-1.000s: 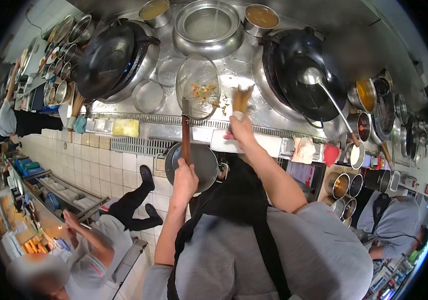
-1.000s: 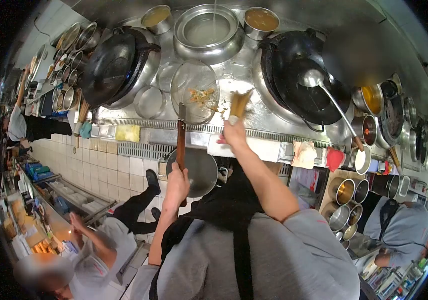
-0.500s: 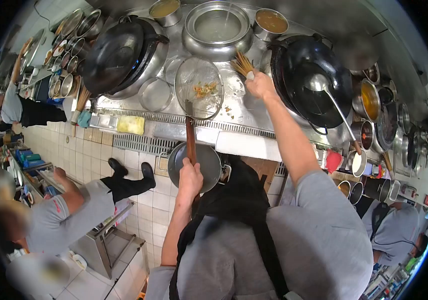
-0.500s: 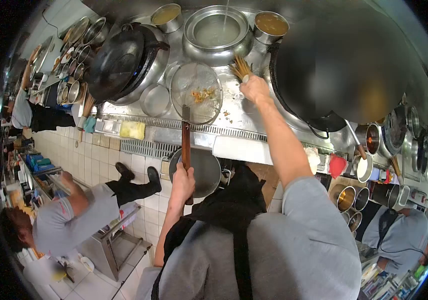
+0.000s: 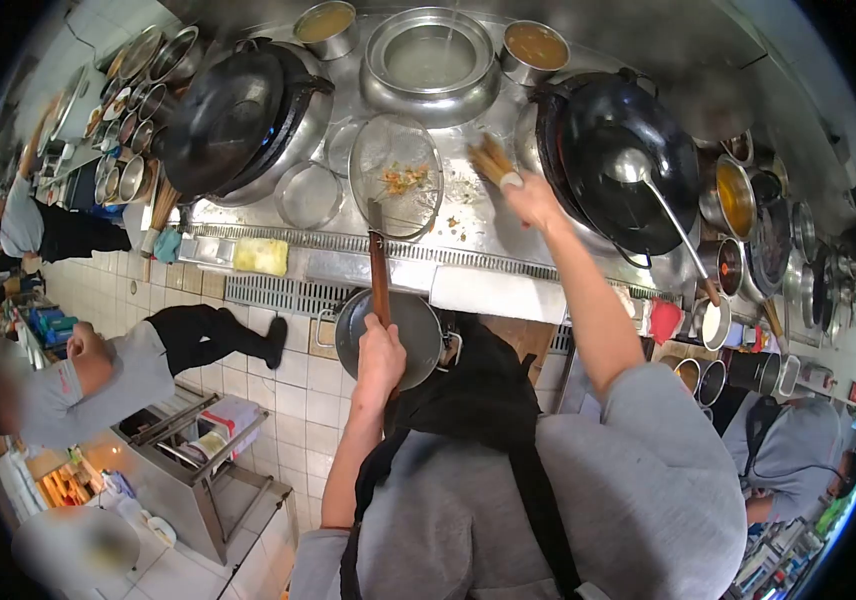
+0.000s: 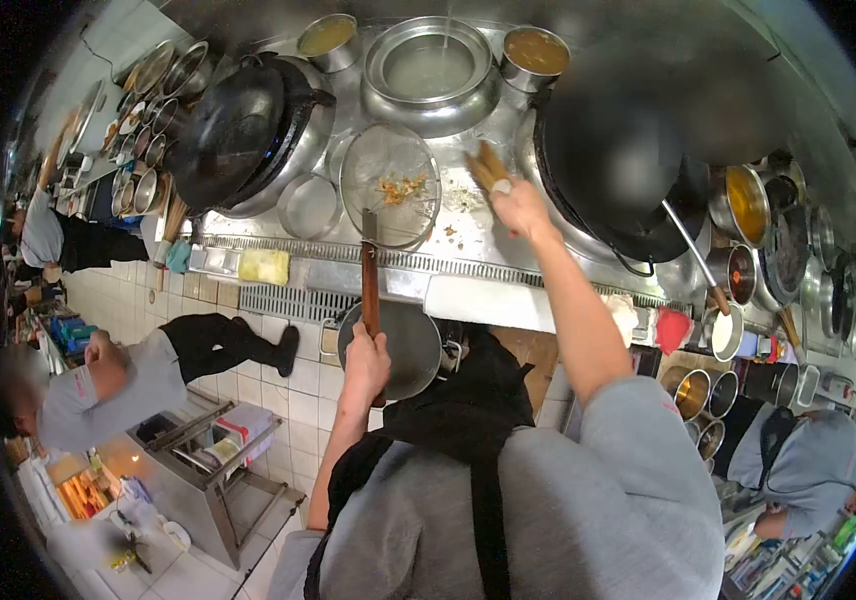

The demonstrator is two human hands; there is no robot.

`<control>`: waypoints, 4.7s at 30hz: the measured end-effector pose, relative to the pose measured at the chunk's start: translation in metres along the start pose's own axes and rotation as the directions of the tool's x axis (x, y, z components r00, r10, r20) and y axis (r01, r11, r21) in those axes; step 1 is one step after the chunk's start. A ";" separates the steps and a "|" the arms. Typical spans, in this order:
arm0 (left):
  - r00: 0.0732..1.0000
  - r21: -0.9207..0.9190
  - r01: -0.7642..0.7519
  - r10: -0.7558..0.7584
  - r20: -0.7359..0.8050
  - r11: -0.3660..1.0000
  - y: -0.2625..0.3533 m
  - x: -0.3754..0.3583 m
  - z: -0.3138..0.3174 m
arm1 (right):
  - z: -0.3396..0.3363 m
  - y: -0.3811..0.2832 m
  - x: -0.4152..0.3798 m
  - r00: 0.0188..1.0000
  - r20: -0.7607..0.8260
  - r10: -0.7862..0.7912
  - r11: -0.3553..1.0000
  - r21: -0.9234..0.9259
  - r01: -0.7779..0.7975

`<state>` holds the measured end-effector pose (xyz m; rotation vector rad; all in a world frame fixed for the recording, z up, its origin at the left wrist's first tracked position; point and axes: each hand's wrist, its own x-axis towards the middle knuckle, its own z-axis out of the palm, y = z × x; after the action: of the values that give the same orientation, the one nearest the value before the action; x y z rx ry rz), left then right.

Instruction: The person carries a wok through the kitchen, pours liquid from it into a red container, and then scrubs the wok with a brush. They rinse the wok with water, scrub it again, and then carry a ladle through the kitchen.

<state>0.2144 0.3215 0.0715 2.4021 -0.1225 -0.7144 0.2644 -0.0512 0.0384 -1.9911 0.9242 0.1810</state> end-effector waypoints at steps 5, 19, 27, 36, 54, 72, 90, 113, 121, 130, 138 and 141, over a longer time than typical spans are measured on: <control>0.999 -0.001 0.022 -0.022 0.028 1.000 0.014 0.009 0.009 | 0.114 0.053 -0.016 0.964 -0.218 0.150 0.916 0.397 -0.053; 0.996 0.122 -0.081 0.075 0.048 0.989 -0.040 0.013 -0.058 | 0.049 -0.013 -0.122 0.930 0.226 0.289 0.570 0.740 -0.357; 0.980 0.264 -0.116 0.067 0.188 0.957 -0.019 -0.006 -0.091 | 0.187 -0.055 -0.115 0.921 0.376 0.100 -0.012 0.926 -0.377; 0.994 -0.076 0.009 -0.001 0.108 0.997 -0.074 0.018 -0.041 | 0.071 -0.058 -0.114 0.961 0.274 0.045 0.500 0.826 -0.259; 0.969 -0.314 0.136 -0.059 0.242 0.940 -0.022 0.028 -0.040 | 0.089 -0.079 -0.105 0.970 0.242 -0.011 0.570 0.799 -0.192; 0.986 -0.173 -0.044 0.071 0.152 0.984 -0.064 0.031 -0.046 | 0.140 -0.087 -0.088 0.961 0.278 0.007 0.628 0.747 -0.221; 0.990 -0.268 0.103 -0.071 0.126 0.958 -0.077 0.032 -0.074 | 0.012 -0.003 -0.045 0.903 0.329 -0.277 0.578 -0.694 0.430; 0.996 0.089 -0.085 0.082 0.036 0.992 -0.006 0.048 -0.032 | 0.099 0.041 -0.029 0.986 -0.085 0.141 0.911 0.401 -0.096; 0.992 -0.184 0.072 -0.051 0.117 0.980 -0.006 0.036 -0.028 | 0.081 -0.046 -0.064 0.981 0.195 -0.018 0.517 0.841 -0.158; 0.999 0.031 -0.039 0.038 0.032 0.999 -0.009 0.012 -0.042 | 0.118 -0.010 -0.091 0.951 0.134 0.278 0.684 0.668 -0.294; 0.999 -0.066 -0.012 0.016 0.051 0.998 -0.002 0.017 -0.029 | 0.051 -0.033 -0.025 0.999 0.049 0.006 0.762 0.647 -0.037; 0.996 -0.093 0.066 -0.061 0.062 0.993 0.004 0.032 -0.023 | 0.024 -0.029 0.001 0.990 -0.130 0.049 0.970 0.244 -0.016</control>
<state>0.2543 0.3225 0.0742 2.3037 -0.0356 -0.8027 0.2903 -0.0238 0.0432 -1.7783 1.0150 -0.0492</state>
